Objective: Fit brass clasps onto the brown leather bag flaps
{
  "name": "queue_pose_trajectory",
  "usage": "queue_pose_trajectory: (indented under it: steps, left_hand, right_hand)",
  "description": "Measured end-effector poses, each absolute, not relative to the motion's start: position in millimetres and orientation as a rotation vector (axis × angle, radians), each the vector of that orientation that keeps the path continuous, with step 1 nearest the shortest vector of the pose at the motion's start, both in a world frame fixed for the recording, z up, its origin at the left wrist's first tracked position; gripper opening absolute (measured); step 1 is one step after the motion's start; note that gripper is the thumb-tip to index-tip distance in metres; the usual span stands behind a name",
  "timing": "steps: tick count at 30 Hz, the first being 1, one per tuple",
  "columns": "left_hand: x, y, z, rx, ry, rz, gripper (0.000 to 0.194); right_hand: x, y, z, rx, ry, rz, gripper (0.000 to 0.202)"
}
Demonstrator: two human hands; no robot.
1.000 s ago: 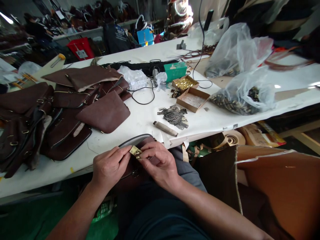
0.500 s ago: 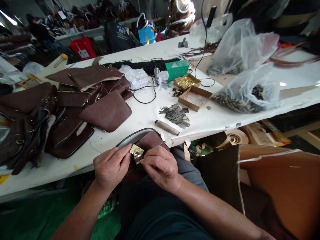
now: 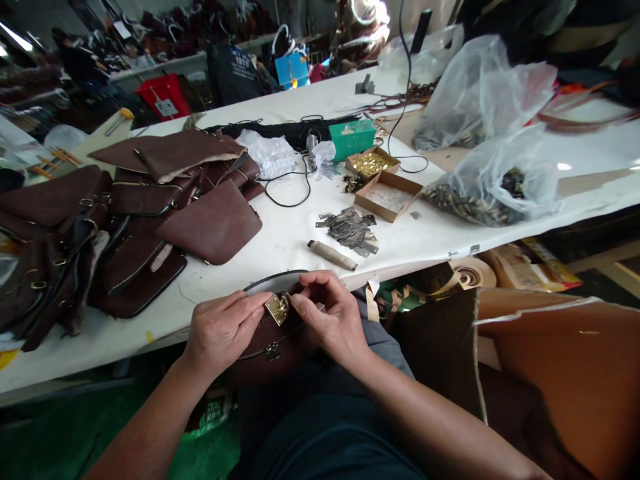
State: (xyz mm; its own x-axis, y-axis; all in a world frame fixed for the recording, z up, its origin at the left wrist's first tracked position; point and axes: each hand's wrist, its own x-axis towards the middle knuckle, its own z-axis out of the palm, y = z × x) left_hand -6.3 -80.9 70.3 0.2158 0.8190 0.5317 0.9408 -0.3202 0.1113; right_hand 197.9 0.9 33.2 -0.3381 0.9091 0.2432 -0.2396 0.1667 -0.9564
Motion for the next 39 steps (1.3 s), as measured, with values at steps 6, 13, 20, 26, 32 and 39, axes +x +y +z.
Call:
queue_pose_trajectory:
  steps: [6,13,20,26,32,39]
  left_hand:
    - [-9.8,-72.3,75.2,-2.564,-1.893,-0.81,0.02]
    - [-14.9,-66.7,70.2,-2.664,-2.227,-0.816,0.021]
    - [-7.0,-66.2,69.5,-2.685,-2.385,-0.908,0.021]
    - [-1.8,-70.0,61.9,-2.554,-2.539,-1.13,0.021]
    - [-0.3,-74.0,53.6,-2.49,-2.578,-1.188,0.022]
    - [-4.2,-81.8,51.0,-2.611,-2.462,-1.077,0.06]
  right_hand:
    - [214.0,24.0,35.6,-0.172,-1.972,1.117,0.038]
    - [219.4,25.0,28.0,-0.206,-1.979,1.278,0.034]
    - [213.1,21.9,21.4,-0.363,-1.771,1.618,0.014]
    - [207.9,11.6,13.3,-0.493,-1.711,1.59,0.015]
    - [204.7,5.0,4.2,-0.543,-1.606,1.73,0.022]
    - [204.8,2.3,5.3,-0.59,-1.452,1.922,0.028]
